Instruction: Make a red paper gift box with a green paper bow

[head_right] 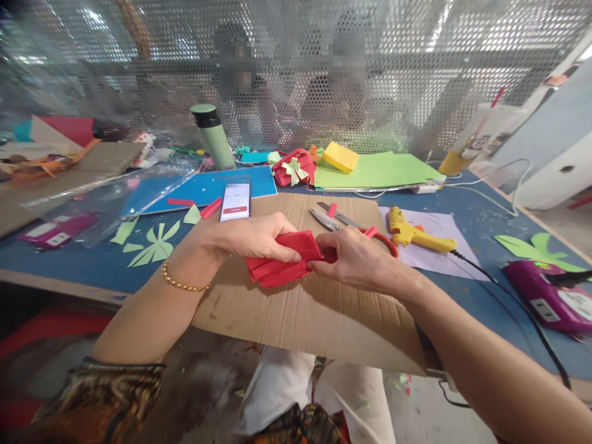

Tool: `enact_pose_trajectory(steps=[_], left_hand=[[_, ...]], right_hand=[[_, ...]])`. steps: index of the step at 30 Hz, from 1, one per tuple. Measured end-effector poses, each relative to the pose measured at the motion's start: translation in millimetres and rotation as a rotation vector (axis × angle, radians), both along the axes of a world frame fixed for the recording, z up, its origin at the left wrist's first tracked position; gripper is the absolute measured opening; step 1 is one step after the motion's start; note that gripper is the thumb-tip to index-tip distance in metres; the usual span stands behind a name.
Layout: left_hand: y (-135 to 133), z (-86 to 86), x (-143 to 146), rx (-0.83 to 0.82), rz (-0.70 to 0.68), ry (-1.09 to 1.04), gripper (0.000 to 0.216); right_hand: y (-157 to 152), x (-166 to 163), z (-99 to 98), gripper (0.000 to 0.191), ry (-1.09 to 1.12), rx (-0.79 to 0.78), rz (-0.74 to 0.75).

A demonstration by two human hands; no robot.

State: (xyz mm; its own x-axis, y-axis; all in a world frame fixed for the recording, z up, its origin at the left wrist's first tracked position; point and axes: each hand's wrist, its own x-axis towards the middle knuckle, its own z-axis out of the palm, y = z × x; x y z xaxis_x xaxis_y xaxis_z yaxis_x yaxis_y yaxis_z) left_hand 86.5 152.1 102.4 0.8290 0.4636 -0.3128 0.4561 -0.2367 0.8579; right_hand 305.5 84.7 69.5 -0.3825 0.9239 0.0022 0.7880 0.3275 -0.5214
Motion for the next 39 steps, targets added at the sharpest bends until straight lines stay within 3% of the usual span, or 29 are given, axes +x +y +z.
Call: enact_pose_trajectory(steps=[6, 18, 29, 39], left_hand=[[-2, 1.8, 2, -0.056, -0.007, -0.004, 0.01], [2, -4.9, 0, 0.016, -0.003, -0.02, 0.009], [4, -8.6, 1, -0.082, -0.032, -0.081, 0.006], [1, -1.8, 2, 0.004, -0.018, 0.025, 0.014]], right_hand=[[0, 0, -1.0, 0.026, 0.0, 0.014, 0.012], [-1, -4, -2.2, 0.026, 0.012, -0.039, 0.005], [-3, -5, 1.6, 0.026, 0.033, -0.035, 0.011], [-5, -9, 8.3, 0.026, -0.043, -0.046, -0.017]])
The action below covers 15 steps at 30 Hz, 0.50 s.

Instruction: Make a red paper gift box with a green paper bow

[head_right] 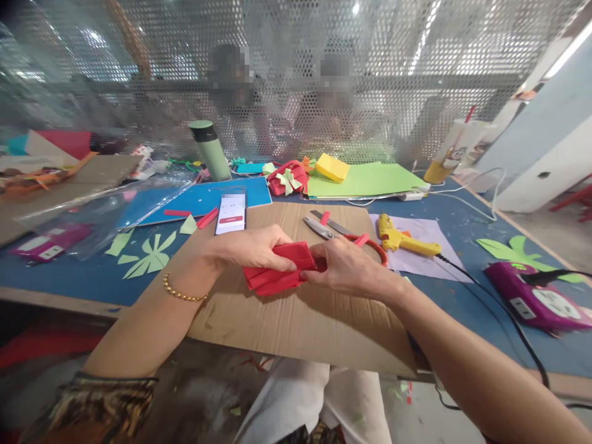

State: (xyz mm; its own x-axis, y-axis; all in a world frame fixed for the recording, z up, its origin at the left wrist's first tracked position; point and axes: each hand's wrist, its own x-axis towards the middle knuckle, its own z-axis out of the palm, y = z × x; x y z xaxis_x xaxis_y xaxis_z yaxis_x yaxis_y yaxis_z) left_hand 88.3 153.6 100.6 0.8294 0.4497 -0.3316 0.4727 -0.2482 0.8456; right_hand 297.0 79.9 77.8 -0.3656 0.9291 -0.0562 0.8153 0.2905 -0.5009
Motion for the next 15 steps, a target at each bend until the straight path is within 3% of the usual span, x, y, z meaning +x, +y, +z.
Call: enact_pose_trajectory(steps=[7, 15], left_hand=[[1.2, -3.7, 0.9, -0.053, -0.002, -0.018, 0.012], [0.1, 2.9, 1.0, -0.058, 0.018, 0.02, 0.011]], right_hand=[[2.9, 1.3, -1.9, 0.045, -0.001, -0.005, -0.01], [3.5, 5.4, -2.9, 0.042, 0.005, 0.083, 0.026]])
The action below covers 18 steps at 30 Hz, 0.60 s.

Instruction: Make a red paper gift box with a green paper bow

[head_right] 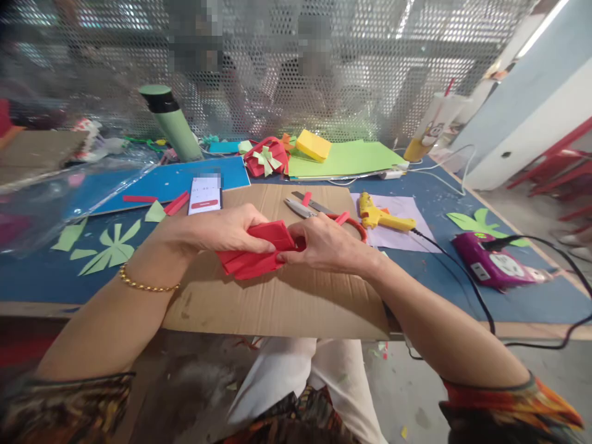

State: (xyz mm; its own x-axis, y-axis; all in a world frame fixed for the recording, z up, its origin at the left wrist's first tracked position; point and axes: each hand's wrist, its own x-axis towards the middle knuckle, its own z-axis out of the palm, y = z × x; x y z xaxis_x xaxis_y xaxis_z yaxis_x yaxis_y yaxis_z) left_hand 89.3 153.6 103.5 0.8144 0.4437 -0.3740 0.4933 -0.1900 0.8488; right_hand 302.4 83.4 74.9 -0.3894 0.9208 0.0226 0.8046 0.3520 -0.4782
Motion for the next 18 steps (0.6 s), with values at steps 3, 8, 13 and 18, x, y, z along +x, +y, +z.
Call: enact_pose_trajectory(steps=[3, 8, 13, 18], left_hand=[[3, -2.0, -1, -0.01, 0.011, 0.015, 0.013], [6, -0.8, -2, 0.035, 0.034, 0.053, 0.014], [6, 3.0, -1, 0.067, 0.058, 0.08, 0.014], [5, 1.9, 0, 0.085, 0.042, 0.071, 0.012]], right_hand=[[1, 8, 5.1, 0.047, 0.058, 0.074, 0.05], [1, 22, 16.3, 0.063, 0.199, 0.143, 0.034], [-3, 21, 16.0, 0.041, 0.1, 0.149, 0.101], [-7, 9, 13.2, 0.017, -0.067, 0.159, 0.067]])
